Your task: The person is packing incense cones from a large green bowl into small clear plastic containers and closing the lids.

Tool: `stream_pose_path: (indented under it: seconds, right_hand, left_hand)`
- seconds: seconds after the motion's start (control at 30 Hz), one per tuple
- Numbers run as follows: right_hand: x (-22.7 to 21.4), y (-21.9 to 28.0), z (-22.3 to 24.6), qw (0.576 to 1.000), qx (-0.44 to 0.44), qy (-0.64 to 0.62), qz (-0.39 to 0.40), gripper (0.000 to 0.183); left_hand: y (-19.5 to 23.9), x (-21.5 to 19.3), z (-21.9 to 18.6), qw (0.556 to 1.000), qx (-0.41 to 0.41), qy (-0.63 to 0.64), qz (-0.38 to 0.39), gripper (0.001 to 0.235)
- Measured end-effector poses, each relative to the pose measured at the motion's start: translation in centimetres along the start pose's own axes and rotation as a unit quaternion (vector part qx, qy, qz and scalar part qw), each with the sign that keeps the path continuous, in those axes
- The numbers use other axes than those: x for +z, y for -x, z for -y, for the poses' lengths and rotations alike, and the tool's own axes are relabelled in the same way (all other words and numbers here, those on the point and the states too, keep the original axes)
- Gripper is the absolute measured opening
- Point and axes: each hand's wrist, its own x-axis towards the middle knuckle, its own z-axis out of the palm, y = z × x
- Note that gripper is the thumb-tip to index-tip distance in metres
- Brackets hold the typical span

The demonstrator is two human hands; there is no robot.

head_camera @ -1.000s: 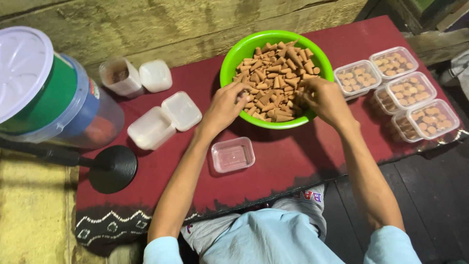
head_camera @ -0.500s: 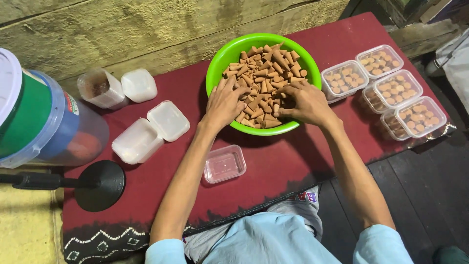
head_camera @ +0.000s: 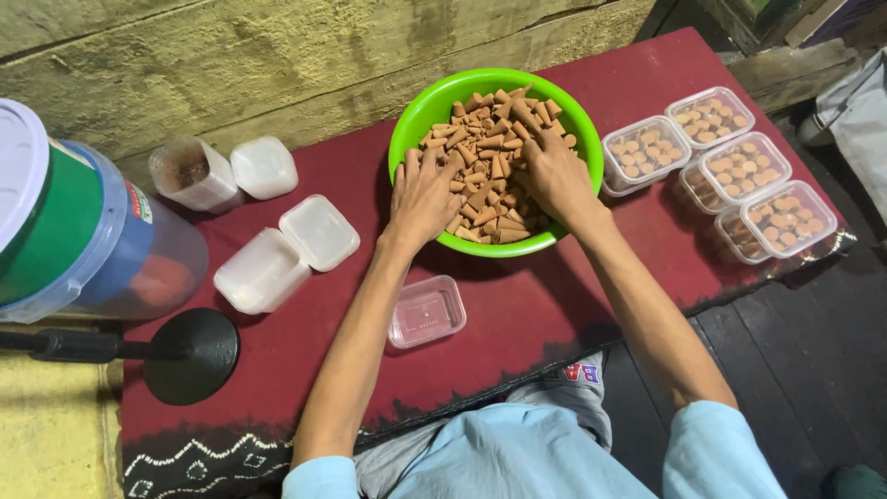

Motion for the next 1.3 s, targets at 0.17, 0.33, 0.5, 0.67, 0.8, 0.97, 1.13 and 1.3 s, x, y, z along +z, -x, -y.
stream_pose_path:
  seconds: [0.17,0.33,0.5,0.67,0.8,0.97,1.13,1.3]
  right_hand:
    - [0.6,0.0,-1.0,0.999,-0.018,-0.039,0.015,0.015]
    - [-1.9,0.4,0.1,0.982,-0.002,-0.17,0.084,0.022]
    - [1.4,-0.8,-0.3,0.987,0.014,-0.14,0.082,0.029]
    - [3.3,-1.2,0.2,0.991,-0.003,-0.109,0.074,0.027]
    - [-1.9,-0.8,2.4,0.976,-0.003,-0.202,0.084,0.026]
    - [-5.1,0.2,1.3,0.965,0.016,-0.24,0.109,0.031]
    - [-3.9,1.3,-0.4,0.97,0.047,-0.225,0.075,0.029]
    - [-1.1,2.0,-1.0,0.983,0.059,-0.171,0.038,0.025]
  left_hand:
    - [-0.1,0.5,0.2,1.0,-0.006,0.006,-0.002,0.044]
    - [-0.4,1.0,0.6,1.0,-0.006,0.024,-0.008,0.04]
    - [-0.6,2.4,1.7,0.998,0.002,0.055,-0.02,0.04]
    - [-0.4,2.4,1.7,0.998,0.006,0.054,-0.037,0.04]
    - [-0.5,3.0,2.3,0.997,0.007,0.06,-0.042,0.042]
    - [0.0,0.5,1.2,0.995,0.014,0.083,-0.047,0.037]
    - [0.0,1.5,1.5,0.997,0.021,0.064,-0.043,0.033]
    - [0.0,1.2,1.4,0.996,0.011,0.085,-0.025,0.035]
